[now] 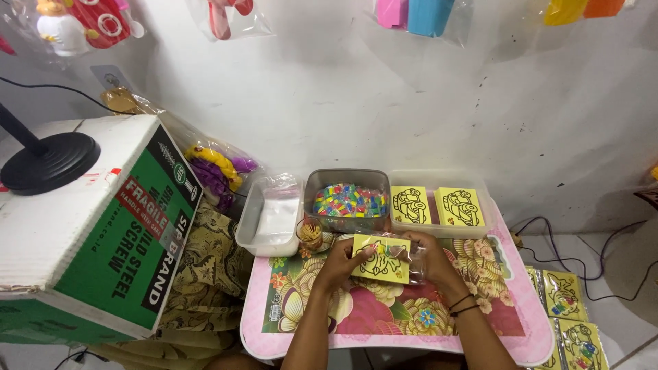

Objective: The person packages small colorful stickers into plastic bags by hand. They place a yellow card with a drawing inside a small clear bag, add a pinch of small stickers from a metal container, and then set the finished package aside.

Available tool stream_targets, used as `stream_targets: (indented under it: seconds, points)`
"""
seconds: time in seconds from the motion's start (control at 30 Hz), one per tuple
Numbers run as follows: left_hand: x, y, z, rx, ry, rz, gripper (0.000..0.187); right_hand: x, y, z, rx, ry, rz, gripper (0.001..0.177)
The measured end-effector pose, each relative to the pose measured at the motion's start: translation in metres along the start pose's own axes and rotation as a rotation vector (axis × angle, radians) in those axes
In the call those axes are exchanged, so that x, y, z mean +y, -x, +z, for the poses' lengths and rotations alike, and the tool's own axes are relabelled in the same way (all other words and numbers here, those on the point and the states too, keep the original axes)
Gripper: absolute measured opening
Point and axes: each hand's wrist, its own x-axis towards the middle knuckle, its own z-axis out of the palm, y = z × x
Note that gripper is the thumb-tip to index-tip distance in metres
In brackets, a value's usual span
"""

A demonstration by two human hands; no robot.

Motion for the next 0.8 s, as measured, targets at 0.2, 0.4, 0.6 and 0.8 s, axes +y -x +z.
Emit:
stream_targets:
  seconds: [0.2, 0.4, 0.6, 0.8]
  points:
    - [-0.012, -0.002, -0.008, -0.004, -0.027, -0.021, 0.02, -0.014, 0.027, -0.006, -0.027, -0.04, 0.069, 0.022]
    - [-0.012, -0.001, -0.004, -0.049, -0.036, -0.031, 0.021, 0.007, 0.006, -0.016, -0.144, -0.006, 0.005, 0.021]
    - [-0.025, -0.007, -0.008, -0.071, -0.124, -0.072, 0.023, -0.005, 0.014, -0.005, -0.064, -0.007, -0.026, 0.018]
    - [0.003, 0.0, 0.002, -0.037, -0.195, -0.026, 0.028, -0.006, 0.011, -0.004, -0.142, 0.099, -0.069, 0.014]
